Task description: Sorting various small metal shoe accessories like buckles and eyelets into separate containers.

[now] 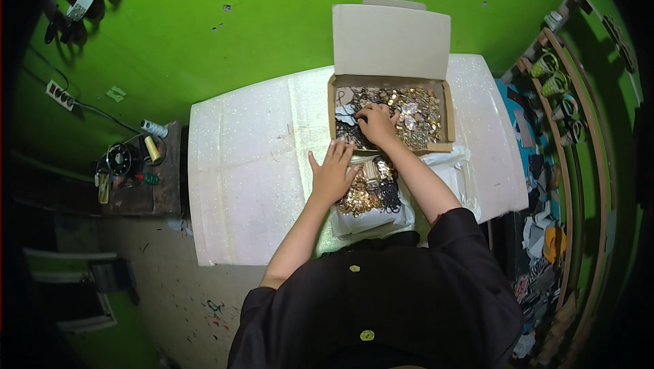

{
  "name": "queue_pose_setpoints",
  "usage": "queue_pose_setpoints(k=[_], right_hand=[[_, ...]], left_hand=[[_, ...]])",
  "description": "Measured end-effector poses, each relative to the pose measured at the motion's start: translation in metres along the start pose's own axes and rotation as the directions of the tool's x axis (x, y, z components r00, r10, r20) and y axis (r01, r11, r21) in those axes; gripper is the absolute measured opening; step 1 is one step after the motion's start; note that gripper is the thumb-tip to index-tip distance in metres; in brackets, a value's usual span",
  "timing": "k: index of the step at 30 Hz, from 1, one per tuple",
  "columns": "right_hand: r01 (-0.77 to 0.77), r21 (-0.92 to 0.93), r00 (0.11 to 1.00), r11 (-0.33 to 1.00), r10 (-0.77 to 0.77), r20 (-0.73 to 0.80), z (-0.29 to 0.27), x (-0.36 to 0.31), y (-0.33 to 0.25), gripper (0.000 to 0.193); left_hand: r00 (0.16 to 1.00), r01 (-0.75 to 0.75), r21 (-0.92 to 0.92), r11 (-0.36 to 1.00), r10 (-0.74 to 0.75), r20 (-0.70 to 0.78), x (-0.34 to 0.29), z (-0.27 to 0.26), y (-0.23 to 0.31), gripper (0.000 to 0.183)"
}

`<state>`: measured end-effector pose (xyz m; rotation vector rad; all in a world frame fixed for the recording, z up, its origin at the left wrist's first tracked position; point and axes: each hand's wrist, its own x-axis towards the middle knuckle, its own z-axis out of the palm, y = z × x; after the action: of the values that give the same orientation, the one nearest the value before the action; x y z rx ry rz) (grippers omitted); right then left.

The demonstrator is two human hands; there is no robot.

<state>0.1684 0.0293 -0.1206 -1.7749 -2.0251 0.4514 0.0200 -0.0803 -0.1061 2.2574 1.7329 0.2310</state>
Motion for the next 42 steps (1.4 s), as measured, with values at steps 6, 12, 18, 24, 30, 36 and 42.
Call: queue_pose_setpoints(k=[6, 12, 18, 24, 30, 36, 42], right_hand=[[-0.013, -0.183, 0.996, 0.983, 0.030, 0.087, 0.036, 0.033, 0.007, 0.031], [0.025, -0.201, 0.972, 0.979, 0.023, 0.233, 0.030, 0.039, 0.009, 0.019], [-0.035, 0.019, 0.998, 0.999, 0.034, 0.058, 0.001, 0.040, 0.004, 0.013], [0.017, 0.083, 0.996, 0.996, -0.010, -0.086, -0.056, 0.038, -0.017, 0.014], [0.114, 0.168, 0.977, 0.979, -0.080, -0.198, -0.091, 0.031, -0.028, 0.016], [0.158, 0.504, 0.984, 0.849, -0.091, -0.155, -0.116, 0.029, -0.031, 0.022], [0.214, 0.685, 0.977, 0.696, -0.161, -0.141, -0.145, 0.000, -0.048, 0.023]], left_hand=[[1.000, 0.006, -0.031, 1.000, -0.006, -0.020, 0.002, 0.001, -0.002, 0.057], [1.000, 0.013, -0.065, 0.998, -0.014, -0.011, 0.004, 0.001, -0.003, 0.055], [1.000, 0.021, -0.092, 0.996, -0.023, -0.021, 0.007, 0.001, -0.004, 0.056], [0.999, 0.035, -0.098, 0.995, -0.038, -0.025, 0.006, 0.001, 0.000, 0.058], [0.997, 0.057, -0.187, 0.981, -0.065, -0.033, 0.008, -0.007, 0.001, 0.051], [0.983, 0.034, -0.320, 0.947, -0.089, -0.160, 0.024, -0.036, 0.010, 0.046], [0.935, -0.090, -0.521, 0.849, -0.108, -0.338, 0.044, -0.072, 0.035, 0.052]])
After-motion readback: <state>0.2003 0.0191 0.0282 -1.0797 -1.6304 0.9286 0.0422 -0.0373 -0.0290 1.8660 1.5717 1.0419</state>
